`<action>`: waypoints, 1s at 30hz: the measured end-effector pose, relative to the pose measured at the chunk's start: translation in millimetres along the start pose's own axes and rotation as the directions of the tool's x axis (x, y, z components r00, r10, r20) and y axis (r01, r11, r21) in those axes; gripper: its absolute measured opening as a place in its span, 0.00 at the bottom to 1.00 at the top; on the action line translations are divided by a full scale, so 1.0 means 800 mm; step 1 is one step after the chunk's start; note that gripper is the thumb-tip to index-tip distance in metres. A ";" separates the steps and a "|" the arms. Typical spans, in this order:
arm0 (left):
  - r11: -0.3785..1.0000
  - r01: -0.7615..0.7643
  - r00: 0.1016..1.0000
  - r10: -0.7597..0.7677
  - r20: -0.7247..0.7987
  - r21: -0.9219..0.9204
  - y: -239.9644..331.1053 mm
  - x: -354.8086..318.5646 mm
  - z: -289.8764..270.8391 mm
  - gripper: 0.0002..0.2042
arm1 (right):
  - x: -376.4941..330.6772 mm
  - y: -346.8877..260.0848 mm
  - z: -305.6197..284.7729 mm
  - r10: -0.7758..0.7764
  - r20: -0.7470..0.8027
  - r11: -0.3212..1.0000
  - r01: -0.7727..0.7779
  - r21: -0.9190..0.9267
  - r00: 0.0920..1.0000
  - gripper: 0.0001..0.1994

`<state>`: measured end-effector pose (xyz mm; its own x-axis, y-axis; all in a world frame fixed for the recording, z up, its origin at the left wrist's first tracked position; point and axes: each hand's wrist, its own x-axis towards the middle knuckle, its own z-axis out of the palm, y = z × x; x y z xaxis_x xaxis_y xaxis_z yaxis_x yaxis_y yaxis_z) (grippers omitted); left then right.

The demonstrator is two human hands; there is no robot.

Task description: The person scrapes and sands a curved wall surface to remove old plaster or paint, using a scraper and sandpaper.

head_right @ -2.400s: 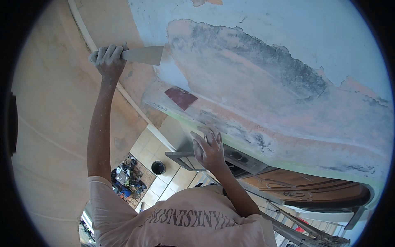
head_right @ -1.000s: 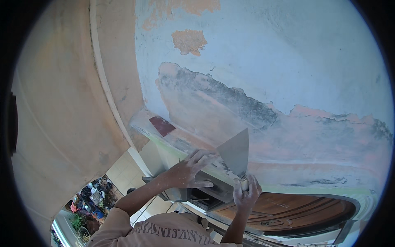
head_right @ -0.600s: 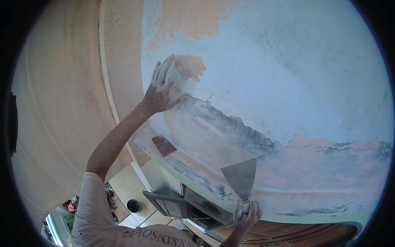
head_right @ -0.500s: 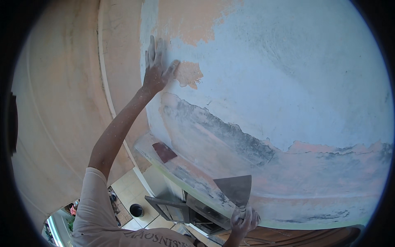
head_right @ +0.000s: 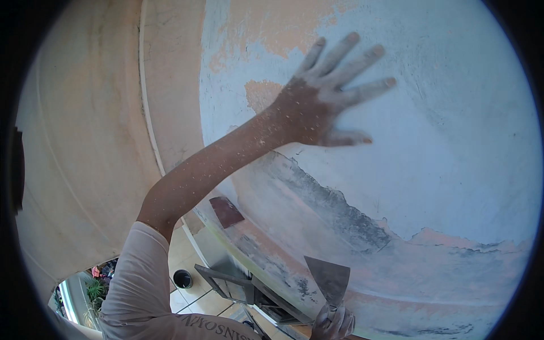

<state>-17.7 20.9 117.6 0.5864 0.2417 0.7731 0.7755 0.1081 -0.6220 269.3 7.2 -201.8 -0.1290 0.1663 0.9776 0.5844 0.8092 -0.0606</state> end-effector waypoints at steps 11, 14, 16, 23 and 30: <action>0.964 0.264 0.963 -0.264 -0.045 -0.019 0.009 -0.035 0.000 0.38 | -0.009 0.000 -0.001 0.018 0.008 0.996 -0.018 -0.087 1.000 0.11; 0.978 0.209 0.978 -0.209 0.005 0.024 -0.029 -0.068 -0.006 0.38 | -0.014 0.008 0.010 -0.026 -0.080 0.993 0.017 -0.114 0.996 0.12; 0.902 0.425 0.903 -0.416 -0.112 0.080 -0.103 -0.107 -0.013 0.38 | -0.031 0.018 0.032 -0.022 -0.100 0.994 0.011 -0.112 0.995 0.12; 0.765 0.643 0.765 -0.640 -0.067 0.026 -0.113 -0.148 -0.005 0.41 | 0.002 -0.004 0.018 -0.042 -0.084 0.996 0.035 -0.083 0.996 0.12; 0.621 0.781 0.614 -0.782 -0.107 -0.064 -0.133 -0.189 -0.018 0.42 | 0.009 -0.018 0.016 -0.007 -0.037 0.999 0.005 -0.053 0.999 0.12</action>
<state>-185.6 -41.3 68.5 -0.2217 -0.0393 0.9743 0.9548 0.1939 0.2251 249.8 3.8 -196.2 -0.1036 0.1396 0.9848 0.6255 0.7790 -0.0446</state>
